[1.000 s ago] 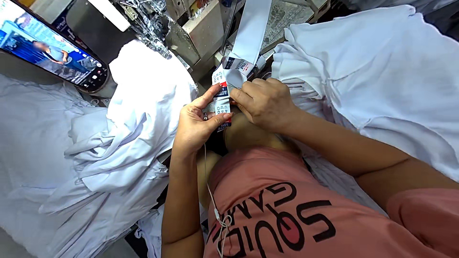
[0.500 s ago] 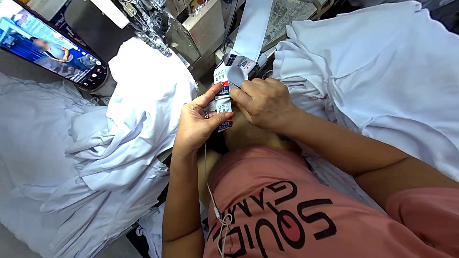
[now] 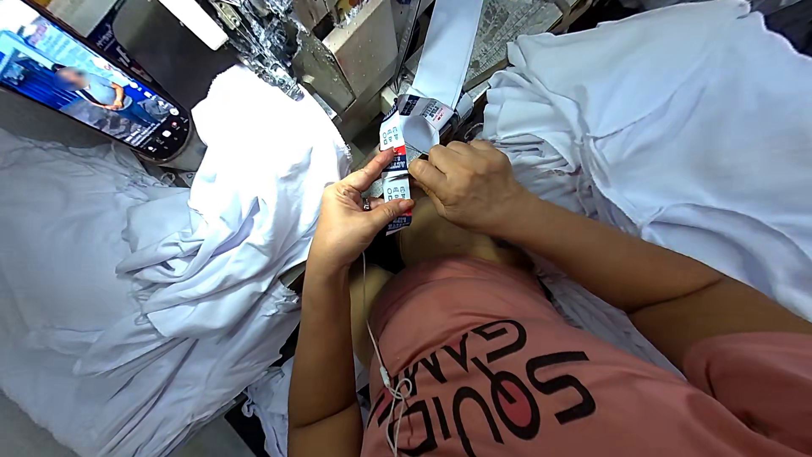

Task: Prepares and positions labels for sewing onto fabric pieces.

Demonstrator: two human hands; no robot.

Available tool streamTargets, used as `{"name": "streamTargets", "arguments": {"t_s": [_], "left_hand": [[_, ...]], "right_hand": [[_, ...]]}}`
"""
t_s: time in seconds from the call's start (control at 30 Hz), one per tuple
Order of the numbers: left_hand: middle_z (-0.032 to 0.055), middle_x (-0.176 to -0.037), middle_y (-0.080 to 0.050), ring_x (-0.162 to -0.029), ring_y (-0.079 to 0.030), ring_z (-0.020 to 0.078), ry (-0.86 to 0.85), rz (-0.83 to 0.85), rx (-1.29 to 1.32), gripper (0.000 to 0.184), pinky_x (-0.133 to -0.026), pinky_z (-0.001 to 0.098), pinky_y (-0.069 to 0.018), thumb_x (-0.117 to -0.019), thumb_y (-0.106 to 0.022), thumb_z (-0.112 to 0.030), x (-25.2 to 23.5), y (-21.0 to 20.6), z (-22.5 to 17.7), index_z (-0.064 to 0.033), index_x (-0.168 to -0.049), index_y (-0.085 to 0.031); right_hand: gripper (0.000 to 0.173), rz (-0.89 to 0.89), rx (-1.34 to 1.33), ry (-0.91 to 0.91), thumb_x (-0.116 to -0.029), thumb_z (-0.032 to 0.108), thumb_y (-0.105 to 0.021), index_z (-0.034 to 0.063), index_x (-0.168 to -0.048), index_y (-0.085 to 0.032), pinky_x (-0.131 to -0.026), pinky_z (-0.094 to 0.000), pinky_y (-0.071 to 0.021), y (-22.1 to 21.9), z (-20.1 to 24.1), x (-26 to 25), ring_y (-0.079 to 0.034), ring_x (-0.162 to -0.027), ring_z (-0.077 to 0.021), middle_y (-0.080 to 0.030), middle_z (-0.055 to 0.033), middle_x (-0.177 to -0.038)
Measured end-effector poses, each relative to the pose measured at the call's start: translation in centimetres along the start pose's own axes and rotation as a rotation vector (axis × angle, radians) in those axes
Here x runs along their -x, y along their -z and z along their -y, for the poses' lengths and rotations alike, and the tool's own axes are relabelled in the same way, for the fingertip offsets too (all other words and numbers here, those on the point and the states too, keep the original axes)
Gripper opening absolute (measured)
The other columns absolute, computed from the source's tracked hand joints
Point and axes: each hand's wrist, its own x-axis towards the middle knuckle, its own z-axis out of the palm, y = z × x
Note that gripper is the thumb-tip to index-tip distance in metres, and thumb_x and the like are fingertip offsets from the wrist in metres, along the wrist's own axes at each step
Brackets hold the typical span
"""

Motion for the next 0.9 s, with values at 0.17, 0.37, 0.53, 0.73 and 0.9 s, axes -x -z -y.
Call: {"name": "streamTargets", "arguments": {"t_s": [0.17,0.37,0.53,0.73,0.9], "left_hand": [[0.0114,-0.132,-0.067,-0.099,-0.073,0.0105,-0.025,0.01,0.002,0.069,-0.086,0.0256,-0.0619,-0.0778,-0.072,0.018,-0.1,0.1,0.1,0.0077,-0.143,-0.052],[0.0103,-0.13,-0.068,-0.098,-0.073,0.0096,-0.029,0.012,0.007,0.068,-0.086,0.0253,-0.0618,-0.0777,-0.072,0.018,0.0,0.2,0.1,0.0084,-0.142,-0.052],[0.0108,-0.134,-0.065,-0.097,-0.073,0.0096,-0.05,0.048,-0.031,0.076,-0.082,0.0234,-0.062,-0.0761,-0.072,0.02,0.6,0.4,-0.2,0.0063,-0.146,-0.048],[0.0014,-0.106,-0.068,-0.075,-0.069,0.0047,-0.112,-0.1,-0.309,0.082,-0.067,0.0178,-0.0602,-0.0805,-0.075,0.012,2.9,0.8,-1.7,-0.004,-0.152,-0.037],[0.0006,-0.101,-0.074,-0.097,-0.071,0.0045,-0.567,-0.285,-0.593,0.048,-0.09,0.0232,-0.0573,-0.0877,-0.071,0.005,4.2,1.8,-1.9,0.0045,-0.131,-0.049]], "right_hand": [[0.018,-0.025,-0.004,0.006,-0.0992,0.004,-0.054,0.0012,-0.101,-0.072,-0.051,-0.0394,-0.0403,-0.3,0.4,-0.3,-0.061,-0.064,-0.0318,-0.059,-0.0142,-0.072],[0.018,-0.025,-0.019,0.01,-0.0963,0.001,-0.054,0.0015,-0.099,-0.072,-0.051,-0.0389,-0.0392,-0.6,0.5,-0.5,-0.06,-0.062,-0.0312,-0.058,-0.0137,-0.07],[0.021,0.001,-0.145,-0.008,-0.1013,0.009,-0.052,0.0016,-0.099,-0.072,-0.051,-0.0406,-0.0415,-0.4,0.4,-0.5,-0.061,-0.063,-0.0313,-0.058,-0.0134,-0.069],[0.025,-0.067,-1.014,-0.361,-0.0945,0.015,-0.072,-0.0013,-0.108,-0.058,-0.065,-0.0129,-0.0457,0.3,0.9,-1.0,-0.052,-0.071,0.0025,-0.058,0.0011,-0.086],[0.026,0.35,-1.725,-0.671,-0.1066,0.014,-0.049,0.0082,-0.085,-0.063,-0.04,-0.0099,-0.0309,0.3,3.4,-0.7,-0.037,-0.043,0.0065,-0.053,0.0091,-0.059]]}}
